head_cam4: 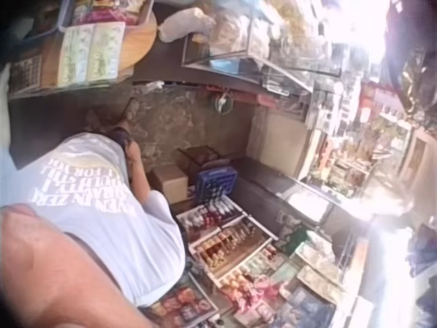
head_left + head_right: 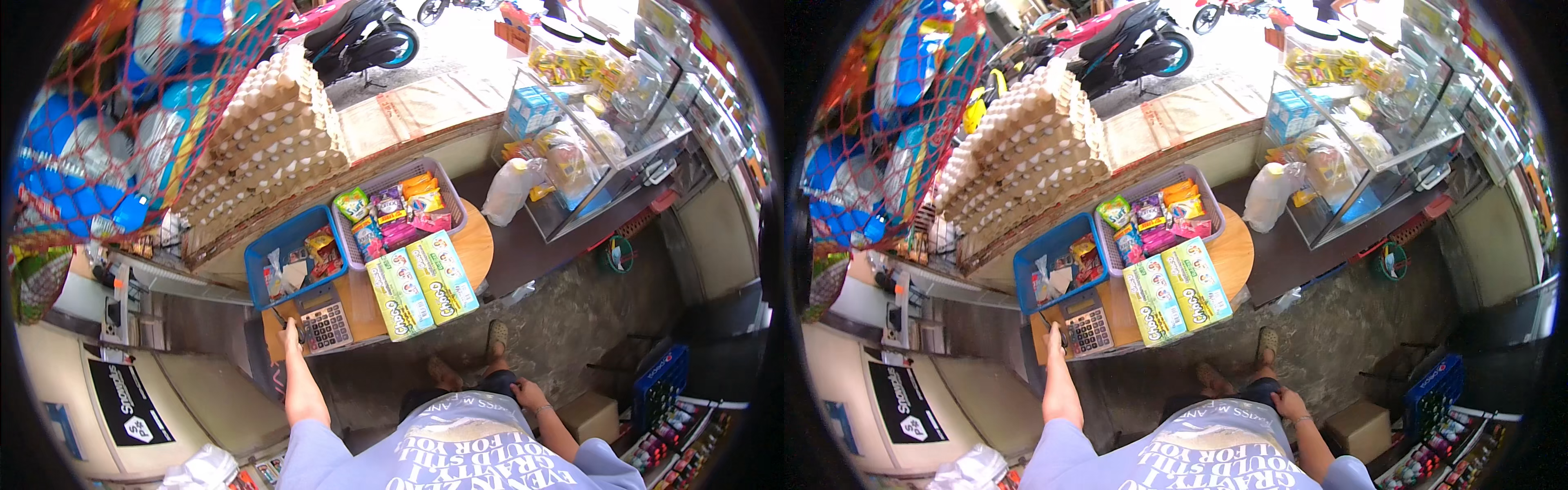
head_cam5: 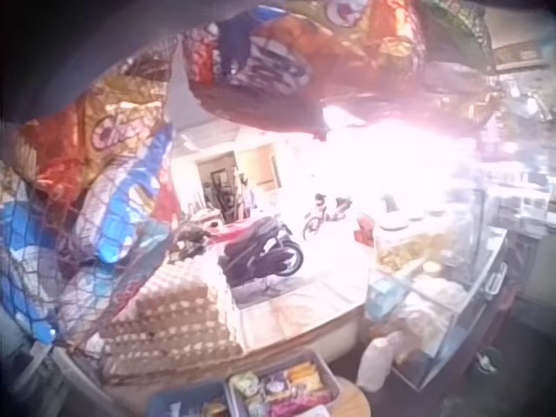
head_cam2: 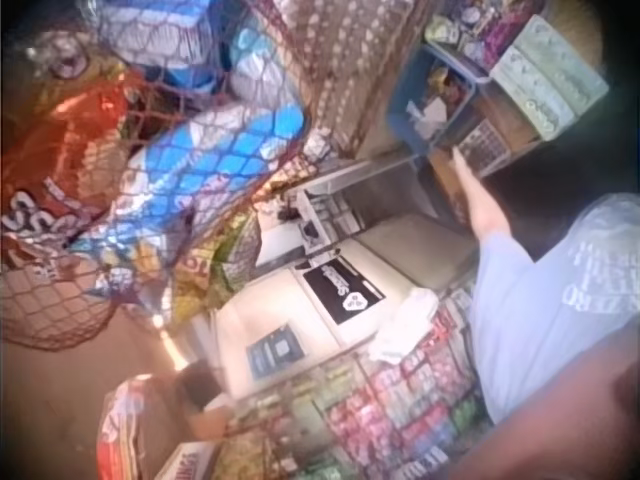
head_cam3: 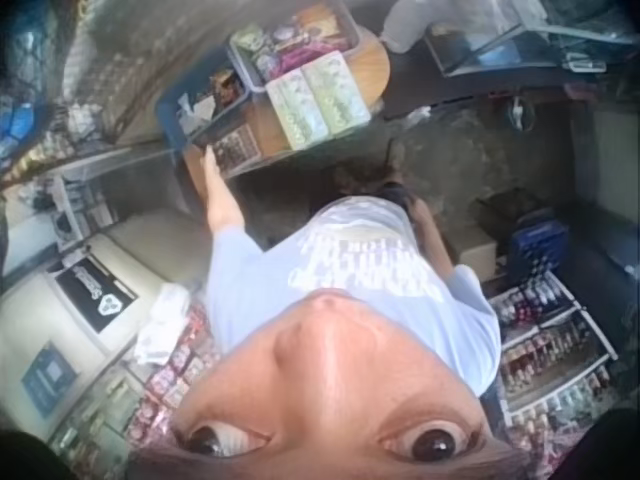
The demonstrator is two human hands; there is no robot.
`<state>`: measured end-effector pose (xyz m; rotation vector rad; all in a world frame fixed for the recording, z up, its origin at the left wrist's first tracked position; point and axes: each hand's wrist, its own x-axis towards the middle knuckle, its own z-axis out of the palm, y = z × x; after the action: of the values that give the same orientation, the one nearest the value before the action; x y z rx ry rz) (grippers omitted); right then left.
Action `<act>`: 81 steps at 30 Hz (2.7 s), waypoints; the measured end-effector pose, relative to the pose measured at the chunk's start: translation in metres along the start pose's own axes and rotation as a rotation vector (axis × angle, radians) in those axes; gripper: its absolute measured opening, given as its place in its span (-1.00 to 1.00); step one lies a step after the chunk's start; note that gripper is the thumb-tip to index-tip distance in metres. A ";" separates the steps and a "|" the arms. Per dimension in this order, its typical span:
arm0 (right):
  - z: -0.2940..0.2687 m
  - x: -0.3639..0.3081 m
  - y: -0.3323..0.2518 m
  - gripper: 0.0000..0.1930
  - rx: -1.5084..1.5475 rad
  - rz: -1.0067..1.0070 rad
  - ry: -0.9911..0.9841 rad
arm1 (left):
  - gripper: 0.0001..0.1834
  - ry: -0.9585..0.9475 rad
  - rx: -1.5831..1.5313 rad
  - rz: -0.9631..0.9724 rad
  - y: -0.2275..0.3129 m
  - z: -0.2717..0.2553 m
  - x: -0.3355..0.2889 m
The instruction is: The person uses scissors to open a box of Choco-O snacks, removes several packets, and places them into a refrigerator. The person then interacts with another person at the counter, handling a basket of coins and a box of snacks.
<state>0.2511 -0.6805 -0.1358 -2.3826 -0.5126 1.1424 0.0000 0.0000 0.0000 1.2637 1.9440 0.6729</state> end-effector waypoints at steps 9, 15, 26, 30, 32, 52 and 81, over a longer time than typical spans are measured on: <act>-0.104 -0.045 -0.291 -0.71 0.450 -0.591 -0.210 | -0.77 -0.700 -1.089 -0.008 -0.023 -0.008 -0.198; -0.060 -0.069 -0.339 -0.39 0.609 -0.735 -0.270 | -0.62 -0.874 -0.895 0.245 -0.002 0.016 -0.380; -0.116 -0.079 -0.276 -0.86 1.069 -0.300 -0.288 | -0.23 -0.970 -0.101 1.161 0.059 0.051 -0.371; -0.125 -0.075 -0.239 -0.82 1.031 -0.245 -0.337 | 0.13 -0.775 0.221 1.421 0.121 0.093 -0.334; -0.113 -0.072 -0.226 -0.79 1.010 -0.252 -0.336 | 0.07 -0.843 0.341 1.533 0.126 0.114 -0.320; -0.117 -0.071 -0.243 -0.38 0.788 -0.177 -0.206 | -0.30 -0.992 0.326 1.746 0.135 0.147 -0.302; -0.109 -0.088 -0.286 -0.28 0.443 -0.013 0.096 | -0.59 -0.569 0.063 1.379 0.162 0.214 -0.265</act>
<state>0.2469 -0.5124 0.1346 -2.0328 -0.2136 1.0071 0.3295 -0.1720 0.0631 2.4388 0.4318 0.7141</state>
